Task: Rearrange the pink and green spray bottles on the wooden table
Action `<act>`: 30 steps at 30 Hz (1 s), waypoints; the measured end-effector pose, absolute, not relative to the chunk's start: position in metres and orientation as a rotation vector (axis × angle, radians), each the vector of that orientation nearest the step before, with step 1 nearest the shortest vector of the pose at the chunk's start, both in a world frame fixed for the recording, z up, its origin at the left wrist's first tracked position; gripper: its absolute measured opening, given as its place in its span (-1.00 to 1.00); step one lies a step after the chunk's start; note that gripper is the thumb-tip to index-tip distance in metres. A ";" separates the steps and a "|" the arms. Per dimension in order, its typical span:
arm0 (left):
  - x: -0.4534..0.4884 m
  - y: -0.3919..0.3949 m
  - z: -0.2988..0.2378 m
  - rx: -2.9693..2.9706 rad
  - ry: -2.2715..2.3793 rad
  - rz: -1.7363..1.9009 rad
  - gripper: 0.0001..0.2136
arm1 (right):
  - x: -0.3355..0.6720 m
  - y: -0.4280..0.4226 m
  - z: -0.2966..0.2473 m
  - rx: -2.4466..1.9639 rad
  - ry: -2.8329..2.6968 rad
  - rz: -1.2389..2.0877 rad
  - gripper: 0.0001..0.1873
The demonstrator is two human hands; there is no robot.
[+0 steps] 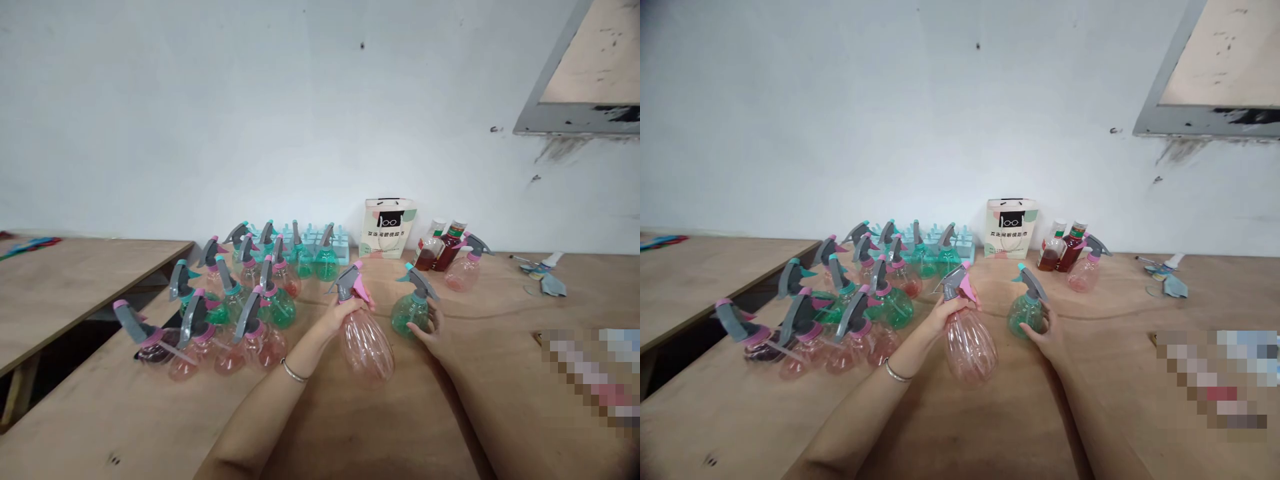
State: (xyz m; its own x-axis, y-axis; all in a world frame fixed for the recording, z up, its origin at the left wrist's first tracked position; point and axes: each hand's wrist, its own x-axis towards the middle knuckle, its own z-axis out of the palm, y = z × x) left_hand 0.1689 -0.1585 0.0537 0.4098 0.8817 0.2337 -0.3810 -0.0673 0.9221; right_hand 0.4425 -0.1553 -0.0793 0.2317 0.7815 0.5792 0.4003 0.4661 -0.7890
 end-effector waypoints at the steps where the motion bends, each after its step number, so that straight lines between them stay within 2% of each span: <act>1: 0.169 -0.159 0.054 1.268 0.527 1.113 -0.70 | 0.444 -0.155 -0.080 -1.143 -1.377 0.355 -0.18; 7: 0.171 -0.163 0.056 1.412 0.344 1.015 -0.61 | 0.450 -0.154 -0.082 -1.147 -1.388 0.343 -0.18; 12: 0.173 -0.163 0.054 1.315 0.583 1.140 -0.67 | 0.457 -0.155 -0.082 -1.176 -1.404 0.302 -0.20; 17: 0.177 -0.163 0.058 1.539 0.483 1.077 -0.70 | 0.458 -0.155 -0.083 -1.200 -1.360 0.334 -0.20; 23: 0.186 -0.161 0.047 1.461 0.712 1.207 -0.73 | 0.452 -0.158 -0.078 -1.184 -1.353 0.344 -0.20; 30: 0.182 -0.166 0.058 1.531 0.453 0.985 -0.64 | 0.450 -0.159 -0.078 -1.177 -1.335 0.326 -0.16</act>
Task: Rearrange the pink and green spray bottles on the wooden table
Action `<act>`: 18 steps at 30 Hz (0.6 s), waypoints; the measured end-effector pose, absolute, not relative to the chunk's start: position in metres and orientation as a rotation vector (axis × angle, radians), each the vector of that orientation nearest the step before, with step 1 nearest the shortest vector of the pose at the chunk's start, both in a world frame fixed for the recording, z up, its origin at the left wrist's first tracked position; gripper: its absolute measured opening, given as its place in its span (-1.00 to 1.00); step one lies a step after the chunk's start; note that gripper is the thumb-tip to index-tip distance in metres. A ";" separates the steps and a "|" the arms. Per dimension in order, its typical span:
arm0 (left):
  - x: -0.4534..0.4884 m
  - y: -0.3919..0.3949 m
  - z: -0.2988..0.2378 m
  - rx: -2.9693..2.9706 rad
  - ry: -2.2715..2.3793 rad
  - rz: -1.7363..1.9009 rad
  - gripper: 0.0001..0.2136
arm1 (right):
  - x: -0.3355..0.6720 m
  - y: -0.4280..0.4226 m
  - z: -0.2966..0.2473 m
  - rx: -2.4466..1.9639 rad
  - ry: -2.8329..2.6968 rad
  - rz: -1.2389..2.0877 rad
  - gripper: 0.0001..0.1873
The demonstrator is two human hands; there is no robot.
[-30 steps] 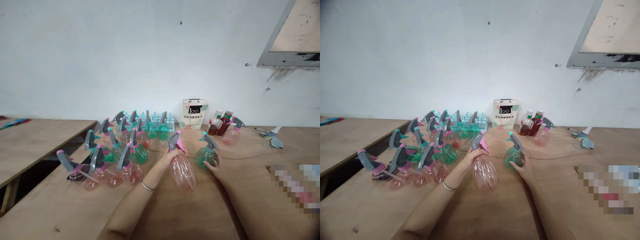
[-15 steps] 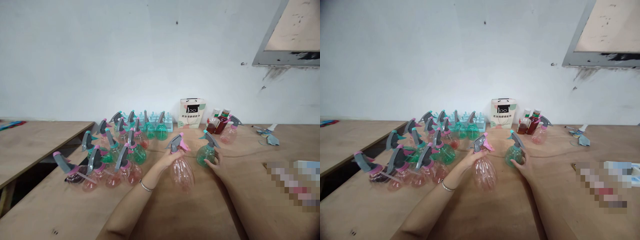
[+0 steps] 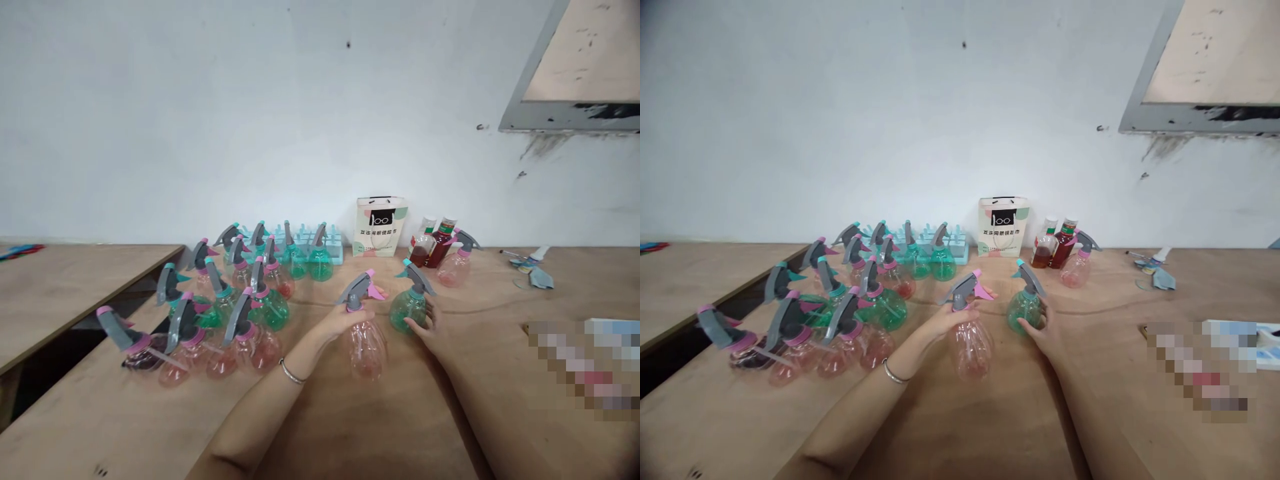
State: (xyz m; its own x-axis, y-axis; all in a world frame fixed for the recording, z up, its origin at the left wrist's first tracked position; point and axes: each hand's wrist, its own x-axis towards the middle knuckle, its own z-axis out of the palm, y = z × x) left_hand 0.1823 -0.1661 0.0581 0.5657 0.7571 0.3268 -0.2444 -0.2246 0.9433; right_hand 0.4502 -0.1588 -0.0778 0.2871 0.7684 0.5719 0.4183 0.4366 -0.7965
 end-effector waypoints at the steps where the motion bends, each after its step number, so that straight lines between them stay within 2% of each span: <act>1: 0.183 -0.166 0.058 1.533 0.459 0.981 -0.67 | 0.450 -0.158 -0.078 -1.182 -1.326 0.331 -0.16; 8: 0.185 -0.160 0.048 1.218 0.735 1.155 -0.74 | 0.450 -0.160 -0.078 -1.203 -1.289 0.402 -0.12; 13: 0.184 -0.161 0.050 1.425 0.512 1.108 -0.71 | 0.450 -0.161 -0.078 -1.185 -1.318 0.373 -0.14; 18: 0.187 -0.161 0.044 1.317 0.758 1.295 -0.82 | 0.449 -0.159 -0.081 -1.151 -1.308 0.396 -0.13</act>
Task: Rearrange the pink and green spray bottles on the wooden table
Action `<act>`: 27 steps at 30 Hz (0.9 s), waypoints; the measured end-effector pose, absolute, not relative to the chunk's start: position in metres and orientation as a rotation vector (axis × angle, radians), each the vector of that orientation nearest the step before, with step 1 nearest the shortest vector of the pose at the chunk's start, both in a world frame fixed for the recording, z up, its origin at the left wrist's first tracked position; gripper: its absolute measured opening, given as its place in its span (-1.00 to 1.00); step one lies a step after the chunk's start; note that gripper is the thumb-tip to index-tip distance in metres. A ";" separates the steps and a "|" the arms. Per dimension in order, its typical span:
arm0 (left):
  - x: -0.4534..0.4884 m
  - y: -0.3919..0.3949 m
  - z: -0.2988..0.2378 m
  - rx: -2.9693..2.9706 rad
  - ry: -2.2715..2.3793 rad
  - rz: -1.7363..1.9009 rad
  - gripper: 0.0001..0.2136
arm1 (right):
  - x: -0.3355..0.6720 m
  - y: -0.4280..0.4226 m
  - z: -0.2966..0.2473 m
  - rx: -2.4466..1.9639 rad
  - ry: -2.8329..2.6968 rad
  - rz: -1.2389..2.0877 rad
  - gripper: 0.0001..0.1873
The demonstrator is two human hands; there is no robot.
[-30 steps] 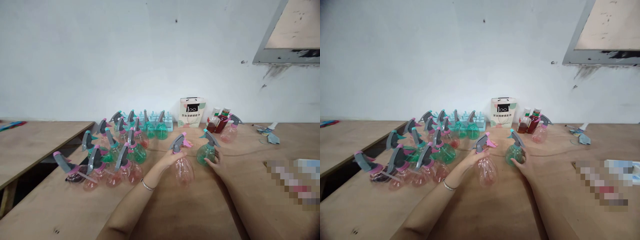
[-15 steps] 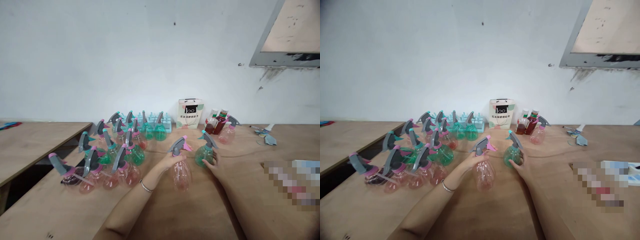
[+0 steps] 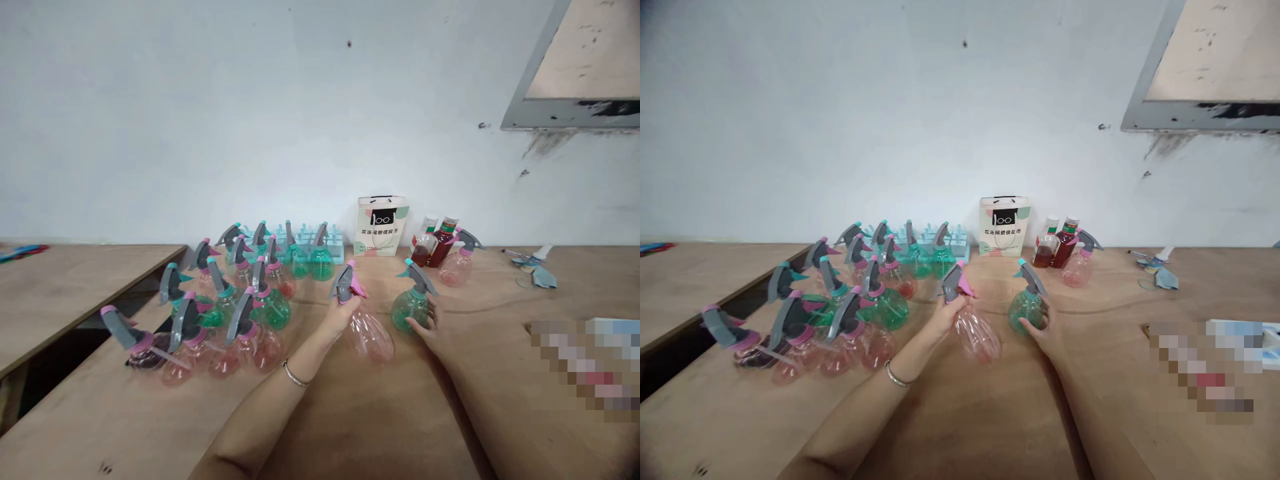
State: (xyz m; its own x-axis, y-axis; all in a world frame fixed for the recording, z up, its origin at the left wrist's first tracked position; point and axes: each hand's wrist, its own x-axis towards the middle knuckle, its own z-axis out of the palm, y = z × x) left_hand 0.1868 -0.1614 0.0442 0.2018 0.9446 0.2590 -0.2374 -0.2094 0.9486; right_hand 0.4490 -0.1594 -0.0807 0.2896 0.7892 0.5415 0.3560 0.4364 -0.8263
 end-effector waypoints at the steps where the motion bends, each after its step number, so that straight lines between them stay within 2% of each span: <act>1: 0.187 -0.160 0.044 1.311 0.817 1.346 -0.84 | 0.449 -0.159 -0.081 -1.146 -1.308 0.397 -0.13; 4: 0.183 -0.153 0.044 1.495 0.884 1.391 -0.85 | 0.449 -0.160 -0.080 -1.145 -1.328 0.385 -0.17; 10: 0.158 -0.117 0.029 1.664 1.016 1.500 -0.56 | 0.451 -0.158 -0.082 -1.157 -1.315 0.362 -0.17; 15: 0.132 -0.088 0.011 1.606 1.361 1.738 -0.55 | 0.451 -0.158 -0.082 -1.174 -1.332 0.352 -0.18; 21: 0.123 -0.080 -0.006 1.711 1.608 1.956 -0.25 | 0.449 -0.160 -0.082 -1.205 -1.294 0.452 -0.13; 27: 0.130 -0.076 -0.027 1.767 1.771 1.848 -0.26 | 0.446 -0.159 -0.083 -1.189 -1.264 0.505 -0.12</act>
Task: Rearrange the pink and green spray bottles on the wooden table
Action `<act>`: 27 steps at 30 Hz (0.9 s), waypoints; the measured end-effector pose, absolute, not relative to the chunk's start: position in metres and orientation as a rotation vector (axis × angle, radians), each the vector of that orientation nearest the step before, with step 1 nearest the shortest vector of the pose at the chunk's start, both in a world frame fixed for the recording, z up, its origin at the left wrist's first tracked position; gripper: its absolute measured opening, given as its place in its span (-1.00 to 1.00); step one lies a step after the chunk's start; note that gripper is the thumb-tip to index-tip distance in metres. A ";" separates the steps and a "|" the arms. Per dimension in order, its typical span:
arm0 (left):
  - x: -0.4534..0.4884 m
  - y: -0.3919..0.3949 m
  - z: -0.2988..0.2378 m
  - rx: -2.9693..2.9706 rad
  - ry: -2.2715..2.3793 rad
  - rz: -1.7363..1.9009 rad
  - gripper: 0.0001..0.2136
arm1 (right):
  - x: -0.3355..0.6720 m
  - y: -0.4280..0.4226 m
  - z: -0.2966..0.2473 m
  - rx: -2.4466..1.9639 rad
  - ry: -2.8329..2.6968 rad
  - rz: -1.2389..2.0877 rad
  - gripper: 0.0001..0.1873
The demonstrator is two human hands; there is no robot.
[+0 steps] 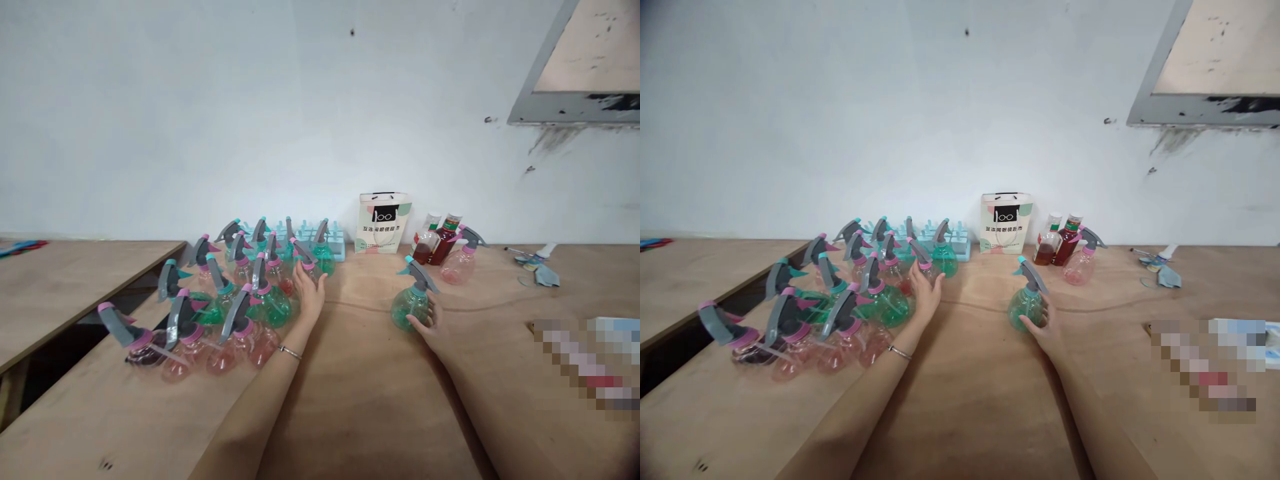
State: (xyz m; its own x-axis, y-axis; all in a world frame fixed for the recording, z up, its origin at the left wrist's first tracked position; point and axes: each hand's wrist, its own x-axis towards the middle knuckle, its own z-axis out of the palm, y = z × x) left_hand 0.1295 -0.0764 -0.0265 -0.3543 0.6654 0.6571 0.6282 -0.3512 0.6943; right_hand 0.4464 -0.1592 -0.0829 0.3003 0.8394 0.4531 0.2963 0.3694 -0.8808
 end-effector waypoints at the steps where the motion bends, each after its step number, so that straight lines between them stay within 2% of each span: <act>1: 0.131 -0.076 -0.029 1.775 1.794 1.822 -0.27 | 0.446 -0.159 -0.083 -1.182 -1.269 0.517 -0.13; 7: 0.140 -0.079 -0.035 1.790 1.892 1.618 -0.28 | 0.438 -0.164 -0.082 -1.171 -1.363 0.639 -0.15; 11: 0.148 -0.085 -0.038 1.749 1.882 1.603 -0.29 | 0.432 -0.168 -0.076 -1.208 -1.492 0.593 -0.22; 16: 0.172 -0.115 -0.026 2.072 1.481 1.856 -0.31 | 0.426 -0.169 -0.078 -1.168 -1.553 0.641 -0.16; 20: 0.201 -0.150 -0.004 2.139 1.087 1.700 -0.13 | 0.410 -0.178 -0.082 -1.049 -1.647 0.712 -0.17; 23: 0.213 -0.170 0.010 1.998 1.097 1.591 0.00 | 0.391 -0.191 -0.079 -0.990 -1.784 0.725 -0.16; 27: 0.209 -0.178 0.018 1.896 1.171 1.581 -0.10 | 0.372 -0.205 -0.068 -0.938 -1.905 0.674 -0.18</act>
